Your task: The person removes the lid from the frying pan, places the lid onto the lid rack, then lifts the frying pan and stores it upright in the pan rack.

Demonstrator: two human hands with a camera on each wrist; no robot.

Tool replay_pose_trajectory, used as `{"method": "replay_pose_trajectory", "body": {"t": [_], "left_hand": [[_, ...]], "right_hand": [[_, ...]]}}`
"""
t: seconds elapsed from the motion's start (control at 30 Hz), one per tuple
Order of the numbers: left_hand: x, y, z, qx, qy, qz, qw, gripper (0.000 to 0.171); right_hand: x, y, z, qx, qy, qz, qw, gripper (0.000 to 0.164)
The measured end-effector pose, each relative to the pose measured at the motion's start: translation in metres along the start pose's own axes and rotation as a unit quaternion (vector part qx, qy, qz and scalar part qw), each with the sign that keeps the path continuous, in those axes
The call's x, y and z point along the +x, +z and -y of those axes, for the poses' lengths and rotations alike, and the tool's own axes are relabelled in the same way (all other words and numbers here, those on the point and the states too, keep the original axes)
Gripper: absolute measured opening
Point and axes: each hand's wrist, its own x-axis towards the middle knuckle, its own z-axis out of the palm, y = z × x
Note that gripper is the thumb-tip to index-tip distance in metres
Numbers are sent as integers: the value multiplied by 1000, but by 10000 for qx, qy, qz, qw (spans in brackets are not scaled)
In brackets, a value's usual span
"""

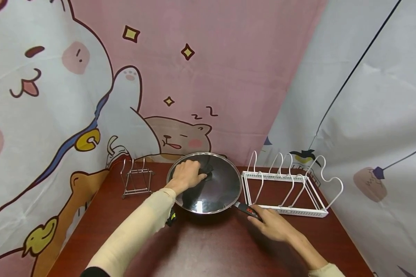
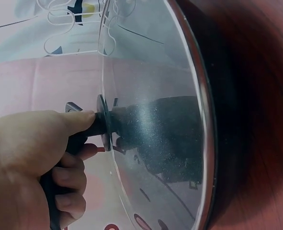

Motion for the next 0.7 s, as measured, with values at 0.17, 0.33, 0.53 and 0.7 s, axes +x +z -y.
{"method": "replay_pose_trajectory", "body": {"t": [0.17,0.33,0.53,0.7], "left_hand": [[0,-1,0,-109,-21,27,9999,38],[-1,-1,1,-166,-37,-40,9998,38],[-3,-1,2,-195,-32,-86,9998,38],[-4,-2,1,-251,-27,-127,9996,39]], "right_hand": [[0,0,0,1,45,15,10000,10],[0,0,1,-46,49,-17,10000,11],[0,0,1,-113,61,-41,9999,11],[0,0,1,-96,30,-52,9999,11]]}}
